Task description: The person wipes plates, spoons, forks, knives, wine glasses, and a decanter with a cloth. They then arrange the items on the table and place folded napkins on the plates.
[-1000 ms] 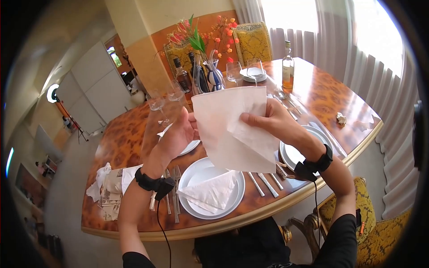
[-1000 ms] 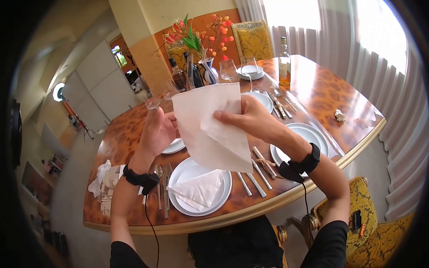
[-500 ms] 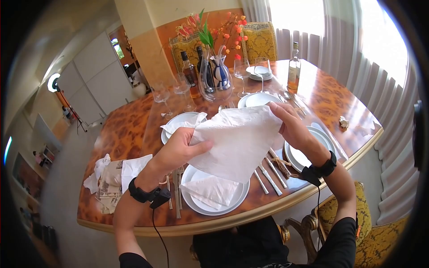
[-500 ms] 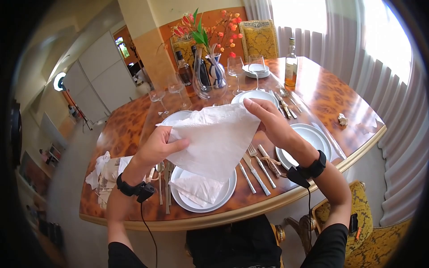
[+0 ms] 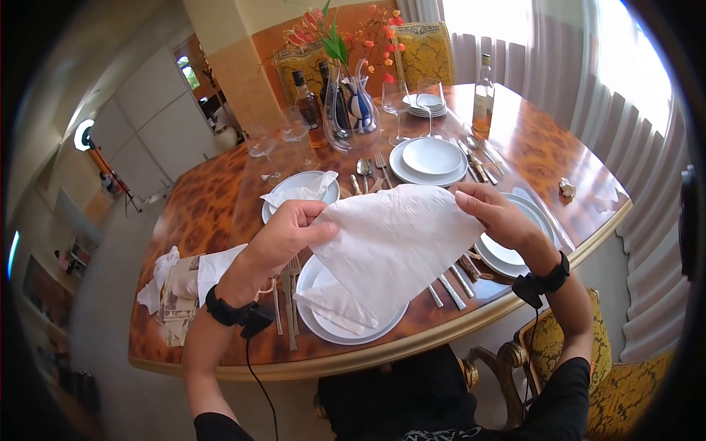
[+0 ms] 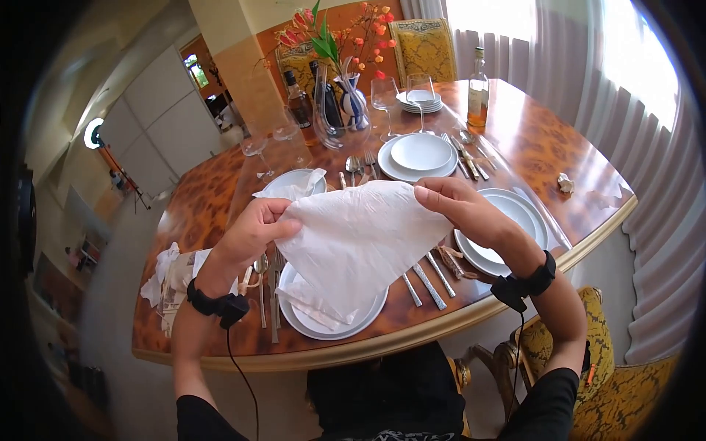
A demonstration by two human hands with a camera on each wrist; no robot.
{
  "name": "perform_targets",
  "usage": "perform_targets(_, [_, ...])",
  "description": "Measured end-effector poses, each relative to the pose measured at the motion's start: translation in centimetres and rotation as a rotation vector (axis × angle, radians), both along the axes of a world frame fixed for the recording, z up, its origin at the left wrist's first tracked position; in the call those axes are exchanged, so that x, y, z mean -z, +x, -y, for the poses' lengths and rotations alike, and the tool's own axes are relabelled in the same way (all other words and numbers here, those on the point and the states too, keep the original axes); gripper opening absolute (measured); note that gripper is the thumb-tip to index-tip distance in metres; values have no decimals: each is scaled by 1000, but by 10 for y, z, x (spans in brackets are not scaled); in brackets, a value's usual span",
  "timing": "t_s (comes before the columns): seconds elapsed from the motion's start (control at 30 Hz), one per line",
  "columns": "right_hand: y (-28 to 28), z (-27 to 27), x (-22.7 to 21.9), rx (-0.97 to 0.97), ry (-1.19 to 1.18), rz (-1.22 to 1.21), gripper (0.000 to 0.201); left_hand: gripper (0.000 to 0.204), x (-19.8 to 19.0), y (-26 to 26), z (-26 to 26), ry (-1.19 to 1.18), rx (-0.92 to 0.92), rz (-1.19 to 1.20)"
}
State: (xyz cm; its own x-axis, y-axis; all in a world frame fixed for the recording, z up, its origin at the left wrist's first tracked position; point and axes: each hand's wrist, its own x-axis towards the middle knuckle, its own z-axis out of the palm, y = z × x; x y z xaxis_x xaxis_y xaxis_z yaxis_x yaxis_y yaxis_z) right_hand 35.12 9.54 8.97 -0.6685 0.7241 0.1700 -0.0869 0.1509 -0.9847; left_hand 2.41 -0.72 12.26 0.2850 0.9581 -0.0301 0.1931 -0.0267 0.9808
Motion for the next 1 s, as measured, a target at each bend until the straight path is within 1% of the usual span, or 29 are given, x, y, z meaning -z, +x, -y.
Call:
perform_targets(0.03, [8, 3, -5, -79, -57, 58, 41, 29, 2, 3, -2, 0, -25, 40])
perform_targets(0.07, [14, 5, -6, -75, -60, 55, 41, 29, 3, 7, -5, 0, -52, 81])
perform_targets(0.13, [24, 6, -4, -191, 9, 235, 42, 31, 6, 14, -11, -4, -28, 79])
perform_targets(0.17, [28, 6, 0, -138, 4, 241, 38, 33, 8, 18, -15, -8, -6, 80])
perform_targets(0.2, [33, 4, 3, -132, -4, 238, 38, 33, 8, 23, -18, -16, 1, 78])
perform_targets(0.27, [46, 4, 11, -17, -32, 198, 32, 33, 7, 33, -25, -57, -20, 1])
perform_targets(0.3, [53, 2, 15, 13, -7, 184, 28, 33, 7, 39, -29, -71, -8, 2])
perform_targets(0.33, [59, 2, 18, 24, -22, 188, 28, 33, 6, 45, -31, -49, -5, 10])
perform_targets(0.4, [72, 3, 24, 108, 52, 52, 27, 34, 3, 61, -33, -41, 10, 24])
perform_targets(0.43, [78, 3, 29, 142, 47, -38, 23, 30, 0, 69, -33, 39, 20, 46])
perform_targets(0.47, [86, -1, 38, 151, 35, -29, 23, 26, 0, 75, -35, 120, 29, 69])
perform_targets(0.5, [98, -7, 50, 109, 106, -152, 19, 24, 3, 71, -39, 204, 79, -26])
perform_targets(0.53, [109, -11, 58, 68, 178, -277, 17, 24, 4, 75, -41, 195, 89, -21])
perform_targets(0.57, [120, -15, 56, -50, 240, -285, 20, 26, 0, 81, -41, 286, 162, -45])
perform_targets(0.6, [125, -17, 57, -39, 235, -284, 20, 28, -4, 86, -41, 378, 236, -70])
perform_targets(0.63, [129, -18, 59, -49, 231, -312, 25, 28, -7, 91, -43, 362, 237, -120])
perform_targets(0.67, [132, -20, 61, -58, 226, -340, 32, 28, -8, 97, -47, 357, 248, -120])
perform_targets(0.7, [144, -28, 63, -115, 245, -189, 45, 25, -9, 103, -51, 424, 305, -124])
perform_targets(0.73, [146, -25, 64, -105, 242, -189, 45, 24, -10, 111, -56, 493, 360, -126])
perform_targets(0.77, [141, -21, 58, -17, 285, -198, 46, 24, -13, 118, -60, 491, 369, -123])
perform_targets(0.8, [140, -18, 55, 68, 326, -207, 47, 22, -19, 127, -64, 557, 437, -206])
perform_targets(0.83, [145, -24, 56, 11, 332, -142, 58, 21, -23, 135, -67, 621, 503, -290])
perform_targets(0.87, [144, -24, 51, 16, 320, -140, 58, 21, -25, 144, -72, 610, 509, -285])
perform_targets(0.93, [129, -15, 34, -8, 450, 36, 67, 18, -25, 164, -81, 673, 657, -267])
perform_targets(0.97, [121, -14, 28, -60, 385, 122, 89, 16, -31, 175, -82, 657, 679, -303])
perform_targets(1.0, [114, -16, 29, -126, 483, 106, 77, 16, -33, 183, -86, 648, 689, -294])
